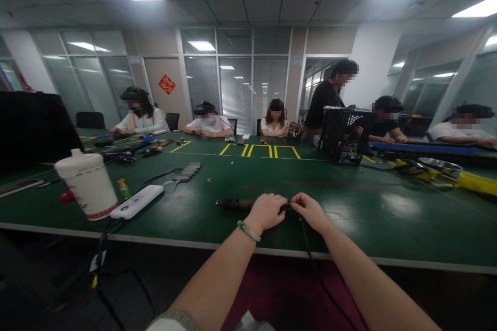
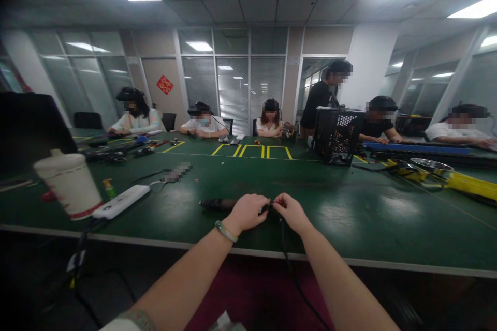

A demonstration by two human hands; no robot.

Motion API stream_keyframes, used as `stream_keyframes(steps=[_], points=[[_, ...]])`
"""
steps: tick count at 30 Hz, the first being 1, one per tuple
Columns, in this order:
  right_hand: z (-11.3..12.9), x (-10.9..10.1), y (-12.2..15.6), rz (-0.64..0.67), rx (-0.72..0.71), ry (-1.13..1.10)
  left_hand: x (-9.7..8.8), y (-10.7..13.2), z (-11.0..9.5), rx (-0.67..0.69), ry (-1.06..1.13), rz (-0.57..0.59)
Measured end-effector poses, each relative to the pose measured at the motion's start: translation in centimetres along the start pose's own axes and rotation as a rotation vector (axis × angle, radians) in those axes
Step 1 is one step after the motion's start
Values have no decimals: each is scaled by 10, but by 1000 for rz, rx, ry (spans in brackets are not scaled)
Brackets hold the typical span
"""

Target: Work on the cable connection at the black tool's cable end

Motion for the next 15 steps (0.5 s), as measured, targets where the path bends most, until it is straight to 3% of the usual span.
stream_keyframes(steps=[8, 15], points=[[-16, -7, 16, -20, -3, 141, 5, 1, -3, -36, 9, 17], [-8, -1, 24, 48, -29, 123, -3, 6, -5, -22, 38, 6]])
Point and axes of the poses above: each hand's wrist, its own y-axis away from the middle knuckle, its own x-axis out of the palm, z = x × y, the point moved 10 cm from there along -y, towards the middle knuckle, and after that the axes turned 9 degrees about -z, right-handed, at the moved point
